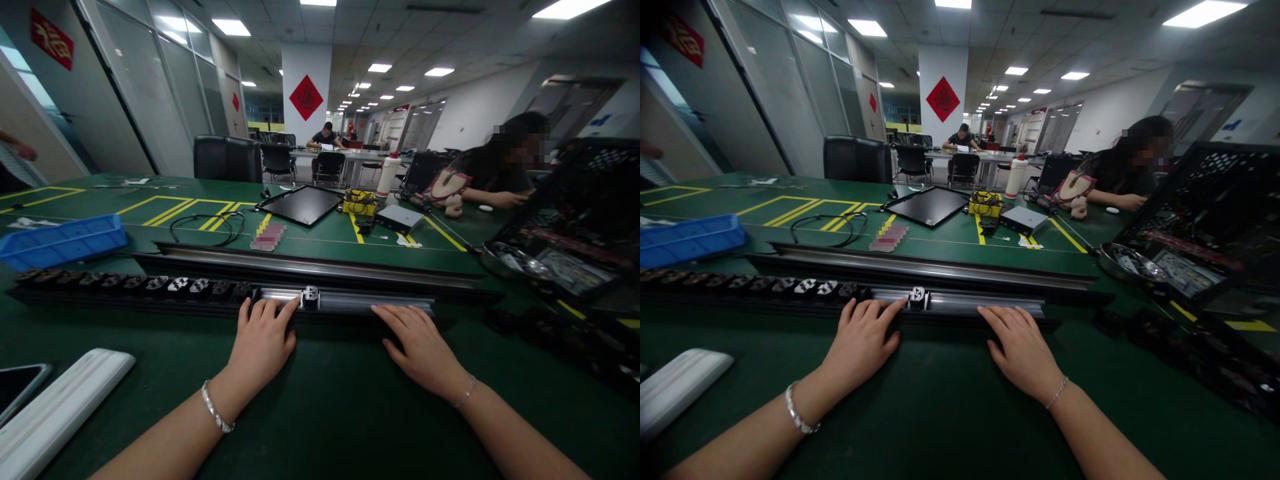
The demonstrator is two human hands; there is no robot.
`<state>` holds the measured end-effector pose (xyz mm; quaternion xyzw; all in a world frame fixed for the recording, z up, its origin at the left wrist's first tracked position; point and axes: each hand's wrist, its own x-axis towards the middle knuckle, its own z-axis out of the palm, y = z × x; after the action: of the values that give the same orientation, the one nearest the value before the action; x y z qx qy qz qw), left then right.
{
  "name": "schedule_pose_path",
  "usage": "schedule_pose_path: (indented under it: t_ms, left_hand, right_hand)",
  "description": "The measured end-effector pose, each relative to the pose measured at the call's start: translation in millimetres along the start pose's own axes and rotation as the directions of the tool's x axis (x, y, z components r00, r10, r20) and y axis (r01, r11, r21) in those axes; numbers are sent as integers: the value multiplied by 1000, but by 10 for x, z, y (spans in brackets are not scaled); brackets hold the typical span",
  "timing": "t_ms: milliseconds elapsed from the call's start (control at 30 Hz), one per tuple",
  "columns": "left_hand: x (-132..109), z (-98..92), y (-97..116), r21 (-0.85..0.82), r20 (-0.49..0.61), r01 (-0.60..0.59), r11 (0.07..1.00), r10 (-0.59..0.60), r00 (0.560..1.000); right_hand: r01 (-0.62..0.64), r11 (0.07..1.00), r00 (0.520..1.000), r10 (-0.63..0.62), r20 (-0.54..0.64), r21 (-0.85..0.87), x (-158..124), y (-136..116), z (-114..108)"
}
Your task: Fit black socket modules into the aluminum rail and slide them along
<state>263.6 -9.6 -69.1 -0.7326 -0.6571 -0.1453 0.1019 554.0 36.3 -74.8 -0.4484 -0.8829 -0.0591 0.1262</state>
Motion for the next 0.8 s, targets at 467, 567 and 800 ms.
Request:
schedule_pose_path:
  t_ms: [467, 567, 800]
  left_hand:
    - [12, -27, 12, 29, 21, 2, 1000, -2, 1000]
    - [9, -26, 11, 34, 16, -7, 999, 6, 1000]
    - [23, -13, 4, 16, 13, -6, 1000, 6, 1000]
  right_hand:
    - [-9, 1000, 1000, 9, -13, 7, 6, -14, -7]
    - [-10, 1000, 1000, 10, -14, 6, 9, -25, -15]
    - [-47, 999, 999, 47, -23, -1, 31, -107, -26]
